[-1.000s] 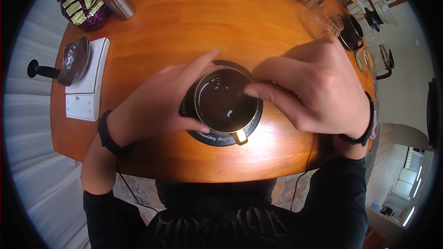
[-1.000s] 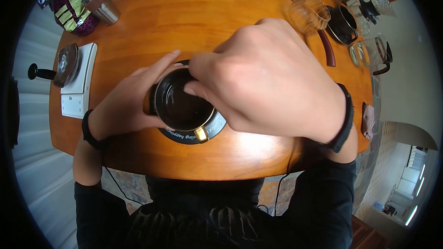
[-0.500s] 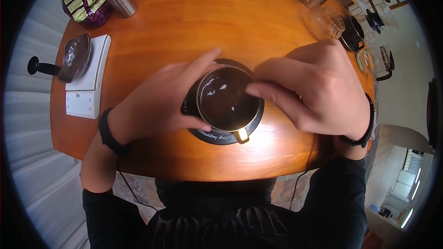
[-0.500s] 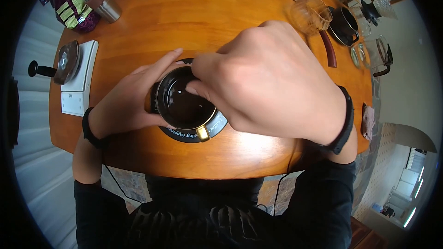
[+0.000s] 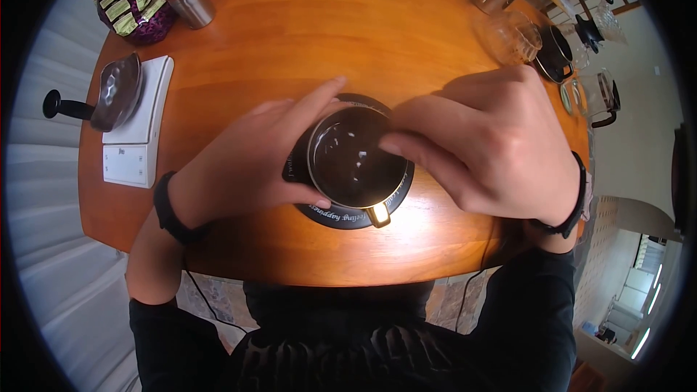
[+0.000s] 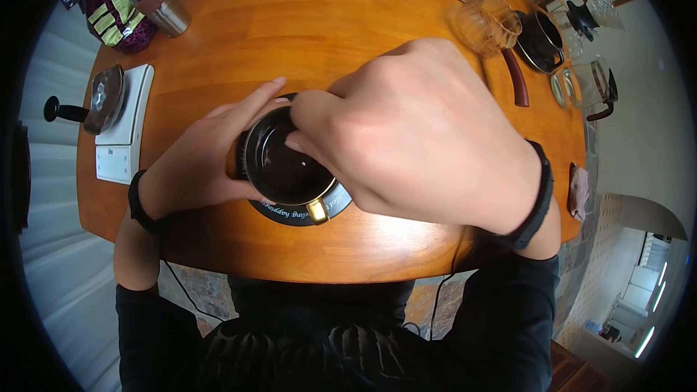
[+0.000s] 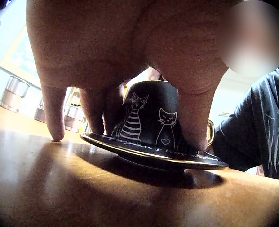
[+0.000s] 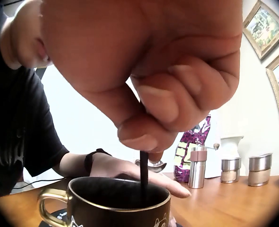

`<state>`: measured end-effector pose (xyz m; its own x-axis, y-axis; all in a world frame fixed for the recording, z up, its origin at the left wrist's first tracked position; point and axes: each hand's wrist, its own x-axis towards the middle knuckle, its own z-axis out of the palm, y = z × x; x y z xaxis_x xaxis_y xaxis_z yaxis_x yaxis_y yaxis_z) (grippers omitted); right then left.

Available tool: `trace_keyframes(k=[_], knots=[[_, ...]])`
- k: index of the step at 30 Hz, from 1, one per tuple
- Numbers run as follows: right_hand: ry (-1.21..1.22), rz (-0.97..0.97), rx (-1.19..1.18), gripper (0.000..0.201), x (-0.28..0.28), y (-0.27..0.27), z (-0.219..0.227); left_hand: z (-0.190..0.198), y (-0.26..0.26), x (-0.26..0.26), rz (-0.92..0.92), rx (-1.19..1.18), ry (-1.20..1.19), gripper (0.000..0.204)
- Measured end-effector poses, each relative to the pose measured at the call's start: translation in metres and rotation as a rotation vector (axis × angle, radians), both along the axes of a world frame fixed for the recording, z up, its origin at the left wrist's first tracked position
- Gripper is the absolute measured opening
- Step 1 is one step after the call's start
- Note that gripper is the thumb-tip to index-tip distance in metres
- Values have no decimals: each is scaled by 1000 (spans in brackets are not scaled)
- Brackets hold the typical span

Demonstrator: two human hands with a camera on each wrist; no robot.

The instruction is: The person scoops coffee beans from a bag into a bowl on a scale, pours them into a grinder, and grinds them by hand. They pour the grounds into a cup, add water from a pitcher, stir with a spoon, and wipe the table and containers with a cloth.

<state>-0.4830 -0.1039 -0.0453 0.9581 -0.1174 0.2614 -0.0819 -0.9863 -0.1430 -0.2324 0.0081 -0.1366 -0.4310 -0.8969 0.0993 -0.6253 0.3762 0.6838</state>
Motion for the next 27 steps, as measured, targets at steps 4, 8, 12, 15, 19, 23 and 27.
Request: trace_keyframes(k=[4, 8, 12, 15, 19, 23, 27], knots=[[12, 110, 126, 16, -2, 3, 1, 0, 1, 0, 9, -7, -16, 118], [-26, 170, 164, 17, 6, 8, -9, 1, -1, -1, 4, -9, -22, 117], [-73, 66, -18, 16, 9, 6, -16, 1, 1, -1, 17, 14, -23, 118], [-26, -13, -33, 17, 2, 3, -1, -1, 1, -1, 10, -6, -7, 118], [35, 110, 123, 18, -6, 1, 3, 0, 1, 0, 10, -17, -24, 118], [-29, 196, 239, 17, 4, 7, -9, 0, 0, -2, 10, -14, -12, 117], [-77, 74, 49, 17, 9, 7, -15, -2, 0, -1, 12, -25, -27, 118]])
